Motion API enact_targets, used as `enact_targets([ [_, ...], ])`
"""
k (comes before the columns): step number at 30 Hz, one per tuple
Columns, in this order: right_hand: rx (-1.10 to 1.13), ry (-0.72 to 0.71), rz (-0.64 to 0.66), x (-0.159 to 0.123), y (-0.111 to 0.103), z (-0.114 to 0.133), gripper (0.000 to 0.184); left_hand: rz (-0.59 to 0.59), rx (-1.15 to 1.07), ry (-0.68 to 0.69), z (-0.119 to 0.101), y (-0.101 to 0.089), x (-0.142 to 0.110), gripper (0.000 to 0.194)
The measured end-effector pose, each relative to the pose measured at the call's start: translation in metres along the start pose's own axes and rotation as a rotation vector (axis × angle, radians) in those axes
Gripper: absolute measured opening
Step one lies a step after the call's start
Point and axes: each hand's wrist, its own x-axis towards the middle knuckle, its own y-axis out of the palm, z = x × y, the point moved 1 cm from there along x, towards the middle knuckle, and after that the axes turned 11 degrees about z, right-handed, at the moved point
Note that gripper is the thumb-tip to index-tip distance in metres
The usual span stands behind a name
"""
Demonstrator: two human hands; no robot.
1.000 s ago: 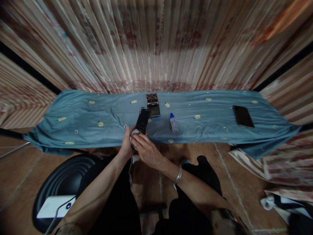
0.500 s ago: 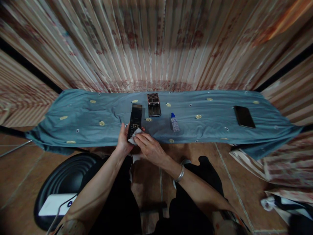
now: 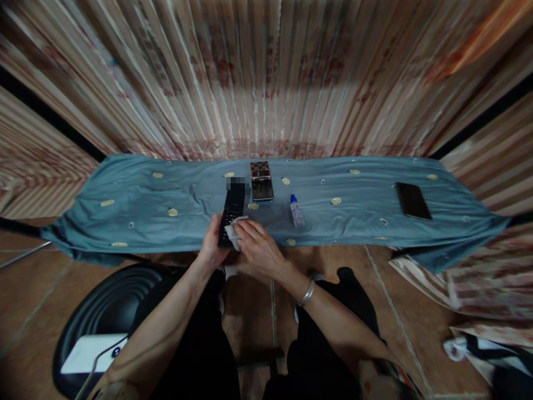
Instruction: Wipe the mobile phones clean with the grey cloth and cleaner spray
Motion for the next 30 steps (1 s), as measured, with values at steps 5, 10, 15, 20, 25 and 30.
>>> enact_targets([
  [5, -0.029, 0.04, -0.03, 0.002, -0.003, -0.009, 0.042, -0.023, 0.003, -0.017, 0.009, 0.004, -0.002, 0.032],
  [10, -0.027, 0.074, -0.051, 0.002, -0.002, -0.011, 0.042, -0.041, -0.01, -0.04, 0.016, 0.004, -0.004, 0.032],
  [15, -0.014, 0.07, -0.023, 0.001, 0.003, -0.011, 0.045, -0.035, 0.033, -0.051, 0.02, 0.005, -0.005, 0.037],
  [20, 0.012, 0.07, -0.022, 0.002, 0.004, -0.012, 0.05, -0.006, 0.033, -0.043, 0.024, 0.008, -0.005, 0.04],
  [25, 0.025, 0.067, -0.019, 0.003, 0.005, -0.011, 0.05, 0.011, 0.044, -0.043, 0.024, 0.007, -0.005, 0.042],
  [30, 0.062, 0.054, -0.019, 0.001, 0.01, -0.007, 0.052, -0.016, 0.051, -0.05, 0.022, 0.002, -0.005, 0.041],
])
